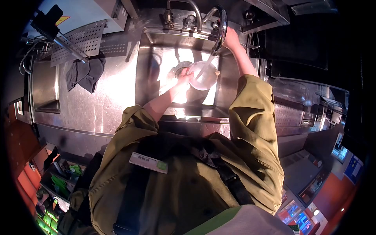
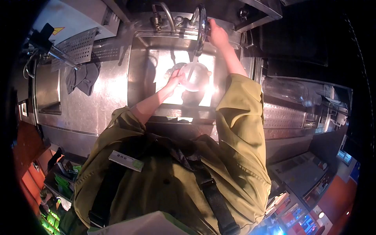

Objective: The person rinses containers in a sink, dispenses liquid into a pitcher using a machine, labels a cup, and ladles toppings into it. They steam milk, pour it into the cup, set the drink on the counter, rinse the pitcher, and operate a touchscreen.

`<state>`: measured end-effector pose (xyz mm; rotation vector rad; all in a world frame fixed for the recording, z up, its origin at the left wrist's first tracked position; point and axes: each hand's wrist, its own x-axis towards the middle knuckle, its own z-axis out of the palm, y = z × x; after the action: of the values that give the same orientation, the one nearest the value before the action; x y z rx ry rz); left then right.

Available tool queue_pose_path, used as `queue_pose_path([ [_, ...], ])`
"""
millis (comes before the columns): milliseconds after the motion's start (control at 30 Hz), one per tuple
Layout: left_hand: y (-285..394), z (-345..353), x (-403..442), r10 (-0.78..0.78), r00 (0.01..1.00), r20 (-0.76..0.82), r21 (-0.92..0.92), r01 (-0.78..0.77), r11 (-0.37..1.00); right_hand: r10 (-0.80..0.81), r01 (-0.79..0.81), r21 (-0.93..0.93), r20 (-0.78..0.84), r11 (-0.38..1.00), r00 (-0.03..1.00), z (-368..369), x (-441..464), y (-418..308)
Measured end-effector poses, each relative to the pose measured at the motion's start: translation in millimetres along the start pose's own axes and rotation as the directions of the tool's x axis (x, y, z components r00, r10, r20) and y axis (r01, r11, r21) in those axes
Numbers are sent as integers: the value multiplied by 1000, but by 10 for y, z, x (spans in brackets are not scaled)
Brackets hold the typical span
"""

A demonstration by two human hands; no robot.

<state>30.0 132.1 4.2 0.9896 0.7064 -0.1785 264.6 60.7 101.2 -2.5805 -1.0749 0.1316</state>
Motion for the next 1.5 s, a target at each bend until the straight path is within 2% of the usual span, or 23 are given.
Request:
queue_pose_path([
  [133,-28,-138,92,-17,999,-36,39,19,999,25,-25,0,15,1000,1000,-10,3,-16],
  [233,125,-146,6,-55,993,-104,-8,54,998,36,-36,-7,15,999,999,21,10,8],
  [533,53,-368,-44,-96,986,-135,65,105,992,-10,10,0,-7,1000,1000,67,24,52],
  [633,-163,-489,63,-94,982,-167,-75,82,994,-14,14,25,-17,1000,1000,61,16,51],
  [733,-258,-562,76,-117,980,-163,-140,95,986,-45,46,10,-44,999,998,92,13,89],
  [833,-283,-630,77,-173,965,-196,-95,157,983,-54,56,35,-46,998,997,99,17,104],
  [1333,-344,-690,7,-170,975,-143,65,181,981,-35,36,40,-43,999,998,69,1,48],
  [1500,-317,-591,-71,-191,973,-131,-51,186,981,24,-24,38,-5,999,1000,74,-19,36],
])
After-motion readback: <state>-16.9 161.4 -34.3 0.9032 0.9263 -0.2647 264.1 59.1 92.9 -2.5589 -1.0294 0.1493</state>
